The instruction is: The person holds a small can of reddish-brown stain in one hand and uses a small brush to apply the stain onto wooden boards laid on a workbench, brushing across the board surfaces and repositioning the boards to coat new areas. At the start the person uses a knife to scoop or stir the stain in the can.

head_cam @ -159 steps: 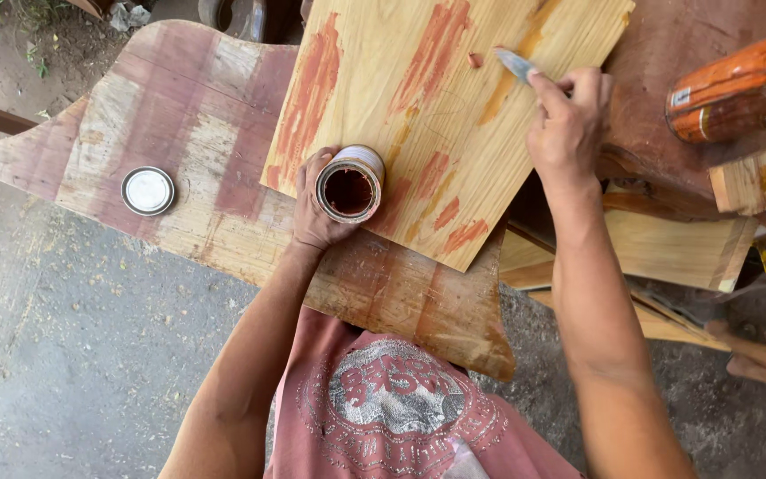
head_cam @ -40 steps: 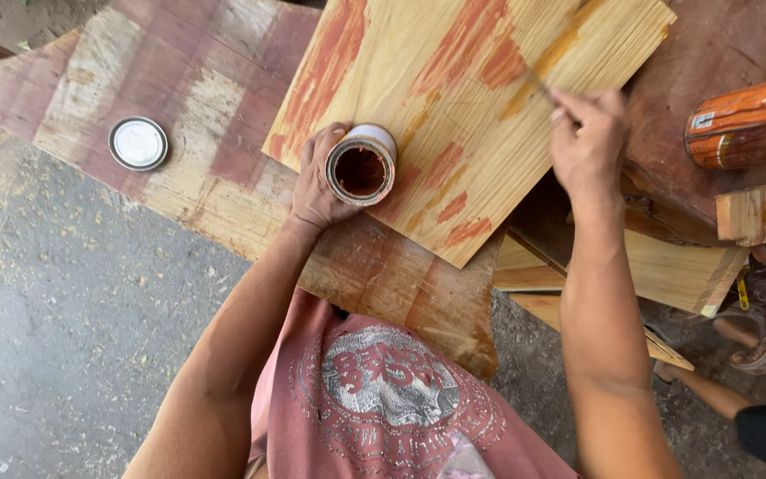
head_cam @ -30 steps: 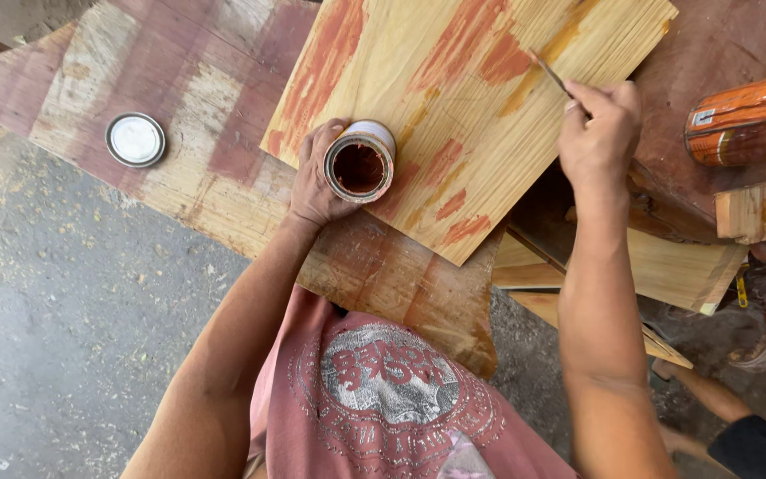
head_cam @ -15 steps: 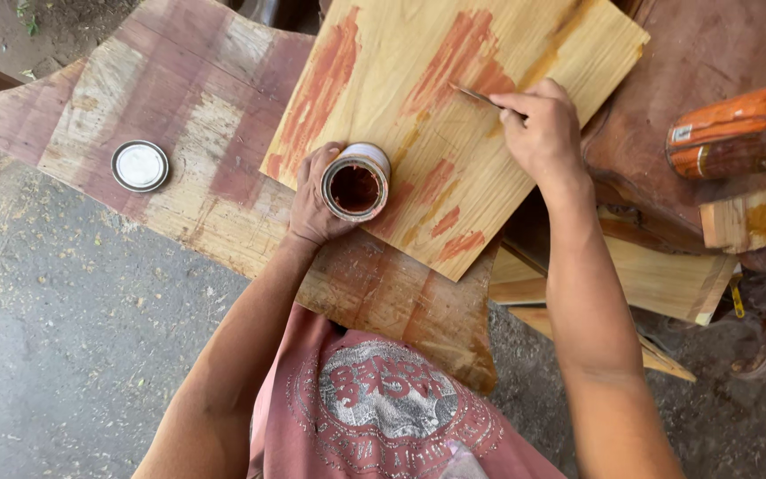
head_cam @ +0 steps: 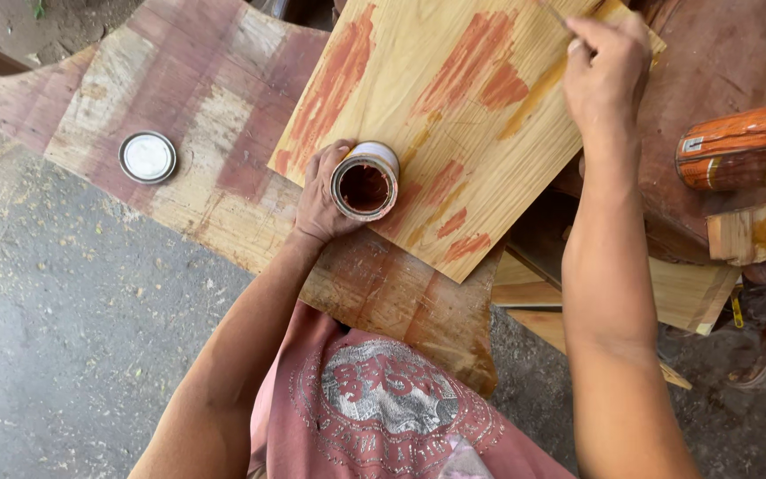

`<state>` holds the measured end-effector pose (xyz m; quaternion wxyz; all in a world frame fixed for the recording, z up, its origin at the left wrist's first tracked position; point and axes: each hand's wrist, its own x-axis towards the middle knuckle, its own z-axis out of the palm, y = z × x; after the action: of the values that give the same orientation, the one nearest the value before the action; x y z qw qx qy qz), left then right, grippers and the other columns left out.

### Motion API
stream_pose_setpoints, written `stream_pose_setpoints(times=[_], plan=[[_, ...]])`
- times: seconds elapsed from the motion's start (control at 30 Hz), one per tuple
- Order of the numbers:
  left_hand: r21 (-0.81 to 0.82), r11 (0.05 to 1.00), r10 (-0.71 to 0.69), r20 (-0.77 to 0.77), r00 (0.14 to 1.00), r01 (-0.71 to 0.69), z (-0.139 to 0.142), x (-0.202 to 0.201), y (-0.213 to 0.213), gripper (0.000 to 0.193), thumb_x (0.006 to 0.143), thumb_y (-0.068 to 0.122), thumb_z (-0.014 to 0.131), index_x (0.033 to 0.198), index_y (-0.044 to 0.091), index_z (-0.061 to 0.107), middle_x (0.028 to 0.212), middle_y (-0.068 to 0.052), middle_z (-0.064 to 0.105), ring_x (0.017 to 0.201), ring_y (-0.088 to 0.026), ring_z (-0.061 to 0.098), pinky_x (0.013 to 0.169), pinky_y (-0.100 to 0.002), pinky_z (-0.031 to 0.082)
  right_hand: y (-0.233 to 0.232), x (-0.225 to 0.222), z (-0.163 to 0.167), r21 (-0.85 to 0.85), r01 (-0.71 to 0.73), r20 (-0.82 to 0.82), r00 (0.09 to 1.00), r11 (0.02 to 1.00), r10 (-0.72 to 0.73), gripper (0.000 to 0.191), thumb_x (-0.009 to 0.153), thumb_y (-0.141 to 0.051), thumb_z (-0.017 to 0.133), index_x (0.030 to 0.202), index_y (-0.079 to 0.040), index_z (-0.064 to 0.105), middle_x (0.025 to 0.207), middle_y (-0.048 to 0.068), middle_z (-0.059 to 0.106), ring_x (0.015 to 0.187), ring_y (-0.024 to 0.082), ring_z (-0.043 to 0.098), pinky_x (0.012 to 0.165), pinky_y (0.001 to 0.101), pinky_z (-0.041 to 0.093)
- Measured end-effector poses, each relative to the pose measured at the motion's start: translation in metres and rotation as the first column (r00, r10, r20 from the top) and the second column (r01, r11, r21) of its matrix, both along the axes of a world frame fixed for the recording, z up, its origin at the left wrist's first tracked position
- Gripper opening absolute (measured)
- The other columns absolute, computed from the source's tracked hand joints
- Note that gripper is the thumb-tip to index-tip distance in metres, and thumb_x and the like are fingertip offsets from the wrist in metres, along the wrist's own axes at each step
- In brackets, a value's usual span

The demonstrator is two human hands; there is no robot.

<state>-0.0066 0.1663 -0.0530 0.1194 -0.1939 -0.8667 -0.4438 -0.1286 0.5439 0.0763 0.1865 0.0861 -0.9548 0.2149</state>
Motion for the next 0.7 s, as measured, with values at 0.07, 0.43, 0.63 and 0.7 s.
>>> stream_pose_setpoints(times=[0.07,0.43,0.63,0.7], plan=[[-0.089,0.996,0.01,-0.041,0.999,-0.014,-0.001,-0.001,0.0,0.102,0.071,0.045,0.095,0.145,0.005,0.037,0.142,-0.015,0.052,0.134,-0.037,0.05,0.115,-0.047,0.038,0.0,-0.007,0.002,0.049,0.01,-0.101,0.995,0.999,-0.005,0.029,0.095,0.003,0.072,0.121,-0.006,0.08,0.111,0.015,0.062,0.106,0.029,0.06,0.093,0.0417,0.052],[-0.055,0.998,0.01,0.071,0.997,-0.006,0.006,0.0,0.0,0.095,0.069,0.044,0.094,0.139,0.003,0.044,0.142,-0.015,0.054,0.133,-0.037,0.05,0.114,-0.045,0.037,-0.002,0.004,-0.001,0.048,0.038,-0.029,0.999,0.998,-0.037,0.023,0.105,-0.002,0.073,0.124,-0.009,0.08,0.115,0.013,0.061,0.108,0.026,0.06,0.095,0.0387,0.052],[-0.056,0.998,0.027,0.019,0.999,-0.026,0.008,-0.002,0.001,0.096,0.069,0.043,0.094,0.139,0.0,0.043,0.141,-0.016,0.055,0.133,-0.036,0.052,0.114,-0.046,0.037,-0.005,0.007,-0.001,-0.031,0.068,0.374,0.926,0.997,-0.051,0.023,0.097,-0.005,0.073,0.116,-0.014,0.081,0.106,0.013,0.061,0.096,0.028,0.059,0.085,0.036,0.052],[-0.038,0.999,0.017,0.017,1.0,-0.017,0.008,-0.002,0.002,0.097,0.069,0.043,0.094,0.139,-0.001,0.042,0.141,-0.016,0.055,0.132,-0.036,0.051,0.114,-0.046,0.037,-0.005,0.008,-0.003,-0.112,0.104,0.195,0.978,0.988,-0.081,0.029,0.102,-0.001,0.069,0.126,-0.013,0.08,0.111,0.009,0.067,0.103,0.024,0.063,0.092,0.035,0.053]])
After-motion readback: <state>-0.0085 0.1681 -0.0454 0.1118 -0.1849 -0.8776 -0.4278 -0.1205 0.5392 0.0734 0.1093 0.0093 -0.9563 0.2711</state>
